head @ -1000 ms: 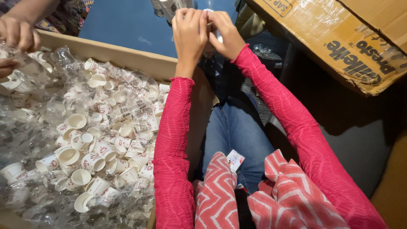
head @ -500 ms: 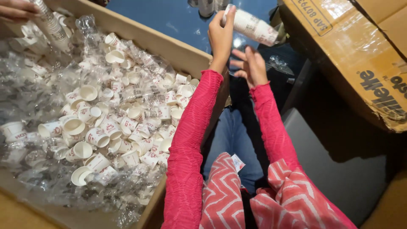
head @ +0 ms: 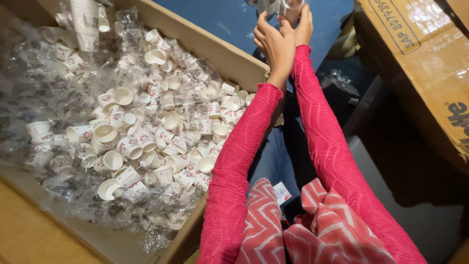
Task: Sorting and stacking small paper cups from a large box into organized piles or stacks.
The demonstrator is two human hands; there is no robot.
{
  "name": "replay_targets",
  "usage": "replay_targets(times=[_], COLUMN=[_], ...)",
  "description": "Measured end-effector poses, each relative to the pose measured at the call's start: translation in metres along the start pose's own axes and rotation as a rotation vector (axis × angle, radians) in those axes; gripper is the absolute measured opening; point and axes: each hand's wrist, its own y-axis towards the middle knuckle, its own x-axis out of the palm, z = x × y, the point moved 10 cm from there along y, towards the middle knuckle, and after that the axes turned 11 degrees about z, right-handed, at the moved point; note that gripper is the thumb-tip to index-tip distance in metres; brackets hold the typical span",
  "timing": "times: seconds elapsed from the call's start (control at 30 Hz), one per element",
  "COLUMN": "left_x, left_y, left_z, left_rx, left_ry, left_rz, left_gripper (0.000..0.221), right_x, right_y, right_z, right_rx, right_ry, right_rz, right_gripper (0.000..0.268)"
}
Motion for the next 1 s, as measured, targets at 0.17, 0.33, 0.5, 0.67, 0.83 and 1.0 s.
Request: replay_targets(times=[0.17,0.33,0.5,0.67,0.83,1.0], left_x=[0.008,0.008,0.013,0.012,-0.004,-0.003], left_y=[-0.009,-0.012,-0.007,-0.011,0.020,0.031], left_z=[-0.008,-0.016,-0.005,-0.006,0.040,0.020], left_rx=[-0.093,-0.113,-0.057,0.025,-0.041,0.171], left_ry=[0.029,0.032,-0.024,-0.055,-0.123,0.119], left_rz=[-0.078,-0.064,-0.078,-0.033,-0.020,0.009], left_gripper=[0.062,0.065,0.061,0.040,0.016,0.029], right_x=[0.024,0.016,-0.019,-0.041,-0.031,0.005], right_y=[-0.012,-0.026,-0.056,-0.072,-0.038,-0.033], right_z=[0.095,0.085,0.043,-0.041,-0.088,-0.166], right_rx=[-0.129,0.280,0.280,0.113,0.151,0.143], right_ry=[0.166,0.330,0.478,0.485,0.697,0.991], right_rz=[0.024,-0.157,-0.062,-0.033,-0.045,-0.116], right_gripper=[0.052,0.025,0.019,0.020,0.011,0.006])
